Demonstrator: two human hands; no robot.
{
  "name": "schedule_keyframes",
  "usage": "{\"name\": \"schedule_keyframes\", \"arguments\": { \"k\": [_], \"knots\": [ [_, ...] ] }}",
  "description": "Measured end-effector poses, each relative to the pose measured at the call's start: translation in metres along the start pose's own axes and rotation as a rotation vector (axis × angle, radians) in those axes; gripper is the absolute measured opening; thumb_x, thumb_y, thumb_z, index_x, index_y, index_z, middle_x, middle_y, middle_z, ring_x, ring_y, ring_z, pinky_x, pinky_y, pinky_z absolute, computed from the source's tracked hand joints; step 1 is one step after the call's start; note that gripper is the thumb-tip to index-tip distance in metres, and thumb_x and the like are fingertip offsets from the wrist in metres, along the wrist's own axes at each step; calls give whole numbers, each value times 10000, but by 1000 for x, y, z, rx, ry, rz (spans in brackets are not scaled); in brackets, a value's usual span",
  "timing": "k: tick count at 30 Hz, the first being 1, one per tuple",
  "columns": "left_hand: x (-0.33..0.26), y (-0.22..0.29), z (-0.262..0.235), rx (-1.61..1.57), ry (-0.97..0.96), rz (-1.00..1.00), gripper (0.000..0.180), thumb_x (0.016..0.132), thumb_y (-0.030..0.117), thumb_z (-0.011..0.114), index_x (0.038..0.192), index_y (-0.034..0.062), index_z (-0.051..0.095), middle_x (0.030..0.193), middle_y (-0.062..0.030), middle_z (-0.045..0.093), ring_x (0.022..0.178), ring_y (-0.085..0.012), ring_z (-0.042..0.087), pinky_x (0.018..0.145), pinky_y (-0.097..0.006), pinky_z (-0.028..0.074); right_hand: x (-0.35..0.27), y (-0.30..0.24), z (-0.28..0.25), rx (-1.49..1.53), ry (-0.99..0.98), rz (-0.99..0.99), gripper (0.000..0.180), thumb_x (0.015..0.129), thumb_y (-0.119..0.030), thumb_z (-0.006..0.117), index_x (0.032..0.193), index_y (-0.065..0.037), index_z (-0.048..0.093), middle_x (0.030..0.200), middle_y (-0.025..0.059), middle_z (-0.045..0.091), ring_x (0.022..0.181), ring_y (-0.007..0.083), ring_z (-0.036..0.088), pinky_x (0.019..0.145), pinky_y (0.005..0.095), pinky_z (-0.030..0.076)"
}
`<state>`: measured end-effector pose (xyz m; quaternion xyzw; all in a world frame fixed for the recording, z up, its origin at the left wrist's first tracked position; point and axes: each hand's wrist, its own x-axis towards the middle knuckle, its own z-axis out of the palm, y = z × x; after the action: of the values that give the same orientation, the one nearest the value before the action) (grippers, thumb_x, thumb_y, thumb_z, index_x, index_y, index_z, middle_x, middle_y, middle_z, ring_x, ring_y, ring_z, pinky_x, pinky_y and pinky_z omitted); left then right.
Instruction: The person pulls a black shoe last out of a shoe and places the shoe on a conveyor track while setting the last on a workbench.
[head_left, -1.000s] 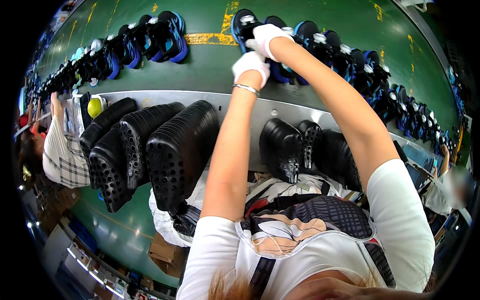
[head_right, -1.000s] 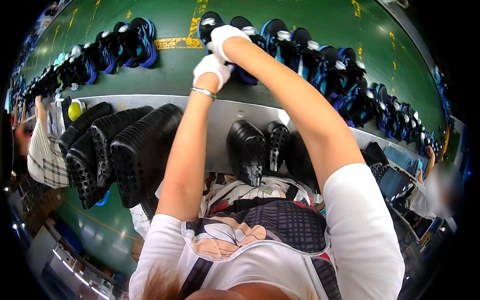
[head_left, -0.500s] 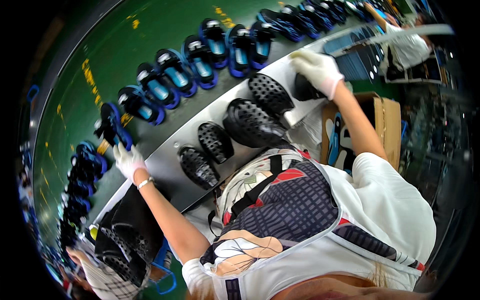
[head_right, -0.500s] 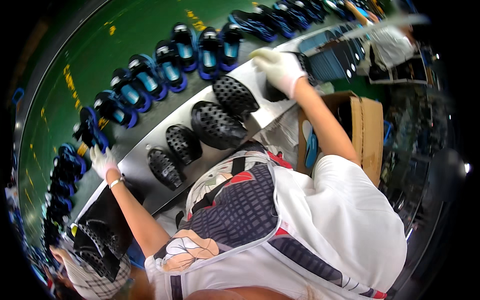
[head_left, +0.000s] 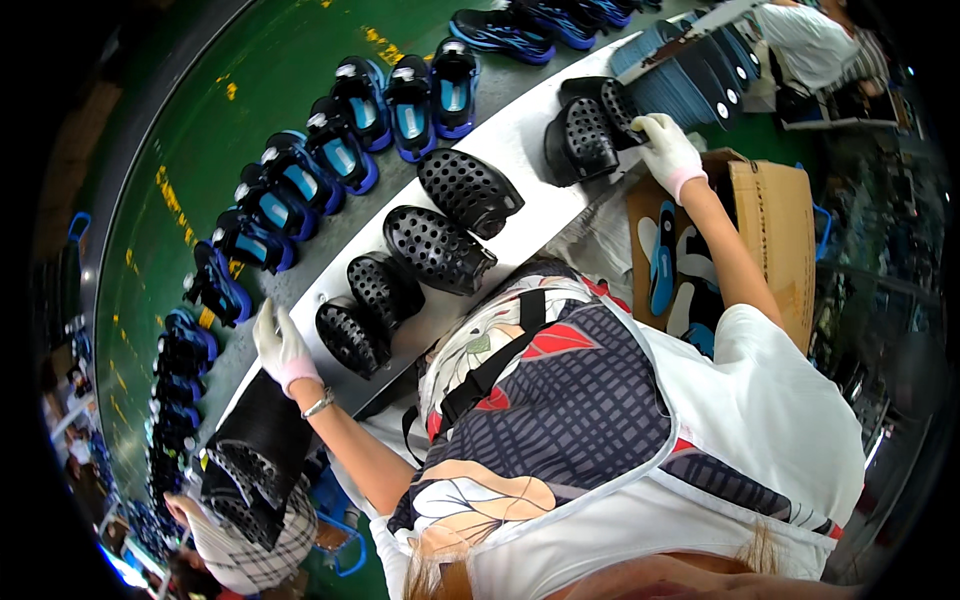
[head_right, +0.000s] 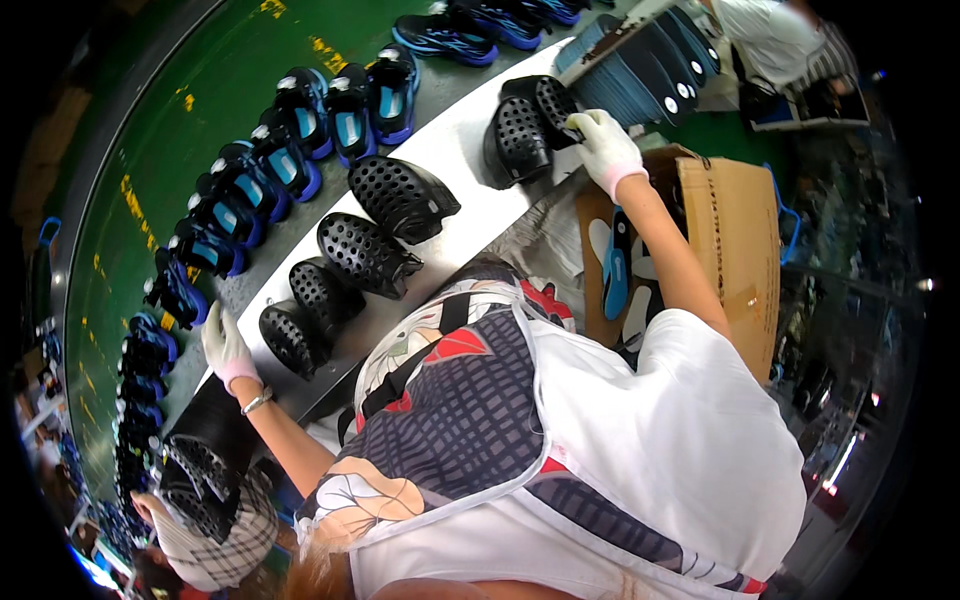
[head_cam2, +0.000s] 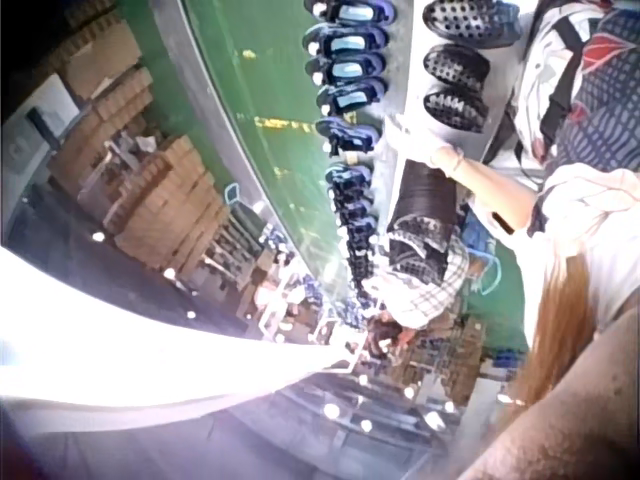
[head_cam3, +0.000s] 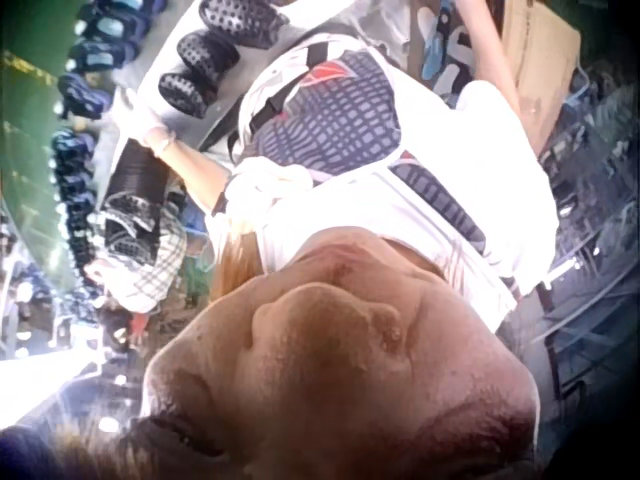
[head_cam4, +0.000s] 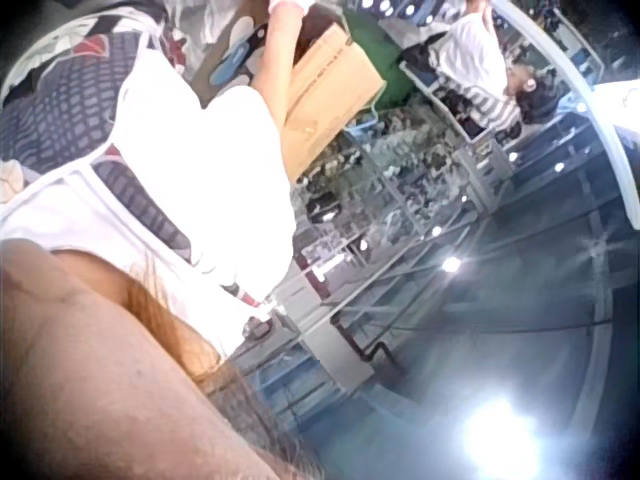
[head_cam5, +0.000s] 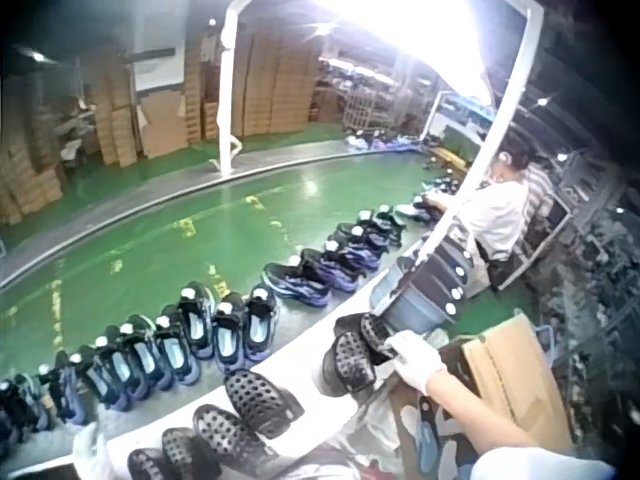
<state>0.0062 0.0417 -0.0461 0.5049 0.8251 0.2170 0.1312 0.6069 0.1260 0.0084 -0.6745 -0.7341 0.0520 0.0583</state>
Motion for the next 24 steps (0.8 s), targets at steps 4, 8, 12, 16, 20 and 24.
{"name": "schedule_keyframes", "arguments": {
  "k": [4, 8, 12, 16, 20, 24],
  "knots": [
    [-6, 5, -1, -47, -17, 21, 298, 883, 199, 593, 1141, 58, 643, 1134, -150, 626, 1055, -290, 592, 924, -356, 446, 7, 0, 1, -9, -47, -50, 391, 747, -10, 590, 1129, -87, 577, 1182, 149, 549, 1114, 339, 527, 945, 384, 432],
    [-9, 36, -7, -74, -1, 21, 269, 877, 208, 595, 1103, 71, 646, 1099, -161, 623, 1011, -320, 602, 900, -381, 463, 5, 2, -14, 64, -146, -54, 391, 743, -12, 628, 1128, -55, 578, 1195, 134, 541, 1119, 322, 528, 934, 349, 449],
    [-22, 28, -9, -35, 138, 89, 252, 869, 187, 598, 1081, 63, 655, 1049, -153, 642, 938, -312, 626, 846, -365, 489, 12, 2, -37, 146, -145, -77, 401, 764, 24, 637, 1149, -41, 544, 1145, 115, 520, 994, 248, 559, 846, 306, 473],
    [-30, 52, -20, -321, 71, 30, 270, 878, 182, 569, 1109, 61, 638, 1090, -169, 627, 998, -318, 603, 891, -363, 473, 30, -98, -57, 264, -92, -227, 374, 754, 17, 644, 1113, -29, 549, 1096, 128, 540, 978, 261, 555, 850, 319, 459],
    [-29, 112, -35, -523, -203, 184, 422, 882, 306, 587, 1199, 29, 567, 1191, -192, 578, 1088, -326, 553, 954, -391, 433, 49, -218, -26, 517, -183, -580, 358, 694, 85, 629, 1027, -22, 555, 1104, 141, 545, 1021, 287, 543, 883, 335, 450],
    [-34, 112, -61, -1161, -562, -82, 447, 890, 492, 593, 1038, 71, 588, 929, -6, 598, 793, -86, 541, 734, -242, 455, 32, -344, -36, 614, -234, -998, 348, 684, 92, 641, 1005, -25, 574, 1073, 141, 567, 986, 306, 573, 862, 332, 459]
  ]
}}
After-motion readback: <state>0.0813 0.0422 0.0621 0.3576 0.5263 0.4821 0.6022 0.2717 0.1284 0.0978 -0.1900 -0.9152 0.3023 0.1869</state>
